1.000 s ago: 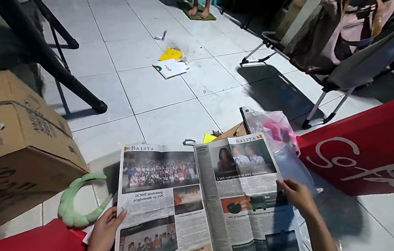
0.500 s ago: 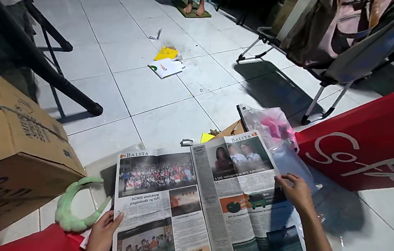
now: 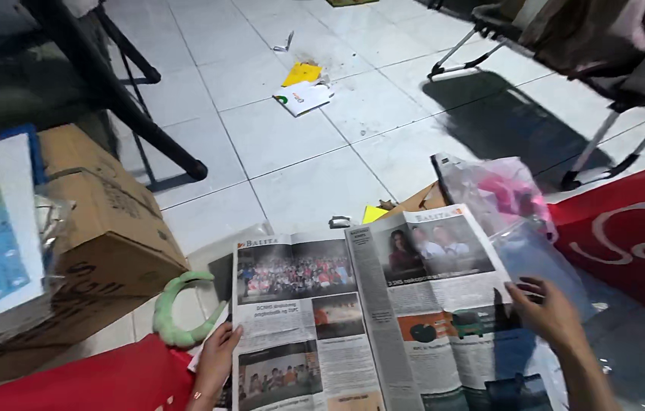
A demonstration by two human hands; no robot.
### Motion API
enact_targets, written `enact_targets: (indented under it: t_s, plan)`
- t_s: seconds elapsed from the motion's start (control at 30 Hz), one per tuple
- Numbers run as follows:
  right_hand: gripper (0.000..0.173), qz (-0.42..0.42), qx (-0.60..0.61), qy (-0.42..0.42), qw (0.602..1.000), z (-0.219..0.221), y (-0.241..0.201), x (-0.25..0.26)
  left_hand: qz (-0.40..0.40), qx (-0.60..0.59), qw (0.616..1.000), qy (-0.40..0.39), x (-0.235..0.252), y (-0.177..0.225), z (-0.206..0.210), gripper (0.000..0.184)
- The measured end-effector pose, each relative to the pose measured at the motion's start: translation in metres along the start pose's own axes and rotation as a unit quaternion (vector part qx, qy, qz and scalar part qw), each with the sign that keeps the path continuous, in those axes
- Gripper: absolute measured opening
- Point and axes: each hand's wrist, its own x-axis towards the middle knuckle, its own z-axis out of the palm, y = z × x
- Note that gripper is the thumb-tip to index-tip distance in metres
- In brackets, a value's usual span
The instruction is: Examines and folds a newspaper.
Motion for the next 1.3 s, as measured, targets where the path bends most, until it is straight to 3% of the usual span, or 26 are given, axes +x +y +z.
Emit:
enact_targets:
  t_s: [0.33,0.53,0.63,0.73,0.87,1.03,1.17,1.23,1.3]
  plan:
    - [0.056,0.024,-0.002,-0.02,1.0,-0.004,0.0,-0.004,-0.016,-0.032,0.999,-0.015,0.001,-0.002,0.001,0.021]
    - [0.05,0.036,-0.014,-0.025,0.999,-0.007,0.0,-0.003,-0.008,-0.047,0.998,-0.028,-0.003,0.004,0.005,0.021]
    - [0.038,0.038,-0.013,-0.044,0.998,-0.007,0.003,-0.003,0.011,-0.08,0.993,-0.086,-0.019,0.026,0.008,0.023]
    - [0.036,0.032,0.006,-0.065,0.997,-0.005,0.006,-0.004,0.019,-0.093,0.98,-0.175,-0.047,0.077,0.025,0.032]
    - [0.036,0.02,0.034,-0.076,0.996,0.002,0.01,-0.007,0.106,-0.076,0.948,-0.289,-0.07,0.139,0.081,0.039]
    - [0.031,0.031,0.084,-0.076,0.993,0.012,-0.001,-0.023,0.218,0.034,0.89,-0.4,-0.096,0.192,0.173,0.035]
    - [0.034,0.026,0.149,-0.054,0.987,0.022,-0.004,-0.043,0.23,0.054,0.822,-0.518,-0.098,0.178,0.23,0.04]
    - [0.046,0.061,0.191,-0.038,0.979,0.027,0.004,-0.049,0.225,0.059,0.779,-0.582,-0.092,0.155,0.238,0.049]
    - [0.057,0.119,0.221,-0.039,0.967,0.03,0.011,-0.052,0.253,0.068,0.774,-0.577,-0.086,0.125,0.23,0.046]
